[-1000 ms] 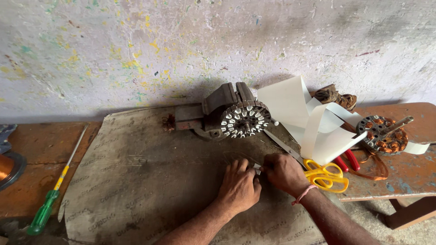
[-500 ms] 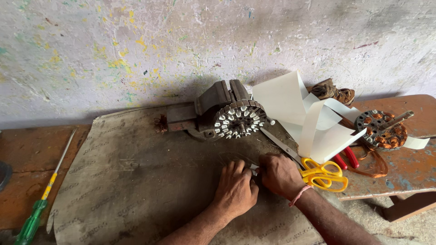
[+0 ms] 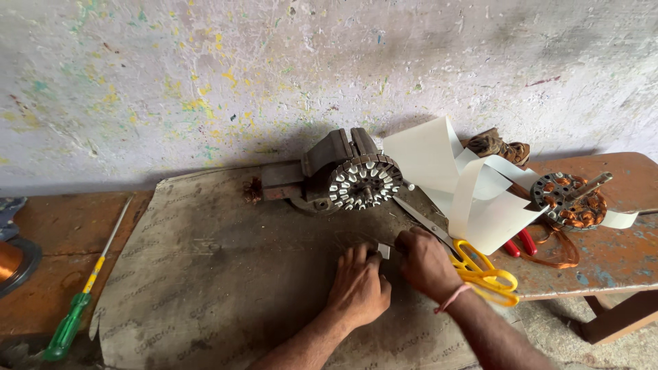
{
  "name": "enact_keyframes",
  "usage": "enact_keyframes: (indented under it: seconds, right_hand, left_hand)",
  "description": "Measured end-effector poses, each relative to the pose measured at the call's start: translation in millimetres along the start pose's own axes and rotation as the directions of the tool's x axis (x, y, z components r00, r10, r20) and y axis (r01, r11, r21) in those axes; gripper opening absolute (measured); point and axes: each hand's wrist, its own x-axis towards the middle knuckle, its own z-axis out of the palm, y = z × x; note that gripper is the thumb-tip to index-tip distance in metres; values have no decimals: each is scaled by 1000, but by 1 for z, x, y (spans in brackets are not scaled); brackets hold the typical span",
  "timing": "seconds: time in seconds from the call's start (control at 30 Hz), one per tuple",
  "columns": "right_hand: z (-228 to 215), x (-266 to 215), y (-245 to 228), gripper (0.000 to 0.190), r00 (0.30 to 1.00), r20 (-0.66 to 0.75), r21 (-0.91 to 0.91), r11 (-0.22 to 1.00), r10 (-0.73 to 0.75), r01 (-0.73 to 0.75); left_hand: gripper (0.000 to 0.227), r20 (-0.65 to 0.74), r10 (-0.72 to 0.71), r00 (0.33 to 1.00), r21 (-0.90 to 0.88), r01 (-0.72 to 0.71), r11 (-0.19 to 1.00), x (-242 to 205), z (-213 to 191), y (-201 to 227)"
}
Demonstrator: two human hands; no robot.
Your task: The person cuts small rectangular pieces of white insulating material using yellow-handled scissors and inserts them into the slots of a motor armature. The process involves repeated cutting and precise placement of the insulation between copper windings.
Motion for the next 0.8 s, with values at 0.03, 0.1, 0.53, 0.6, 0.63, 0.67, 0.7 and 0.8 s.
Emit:
enact_keyframes:
  seconds: [0.03, 0.1, 0.53, 0.6, 0.63, 0.67, 0.7, 0.8]
  right_hand:
    - [3, -8, -7, 11, 996, -36, -51, 995, -84, 82]
    - [8, -14, -20, 13, 985, -79, -117, 983, -154, 144]
    - [14, -15, -13, 35, 992, 56, -223, 967, -115, 125]
    - [12, -12, -13, 38, 989, 85, -233, 963, -119, 136]
    - [10, -13, -13, 38, 988, 100, -239, 962, -115, 136]
    - [8, -12, -12, 38, 988, 113, -245, 960, -110, 135]
    - [8, -10, -12, 35, 985, 122, -247, 957, -124, 151]
    - [6, -8, -10, 31, 974, 157, -249, 947, -165, 201]
  left_hand:
    - [48, -13, 1, 1000, -7, -1, 1000, 0, 0, 1]
    - [54, 55, -47, 997, 20, 46, 999, 3, -2, 3]
    - [81, 34, 188, 982, -168, -180, 969, 36, -15, -40]
    - [83, 98, 159, 982, -126, -146, 981, 38, -19, -42]
    - [84, 131, 144, 981, -105, -131, 986, 38, -20, -42]
    - [85, 116, 143, 983, -85, -134, 987, 39, -20, -41]
    - [85, 100, 143, 985, -66, -137, 988, 38, -19, -41]
    - [85, 97, 116, 989, -31, -113, 993, 38, -16, -39]
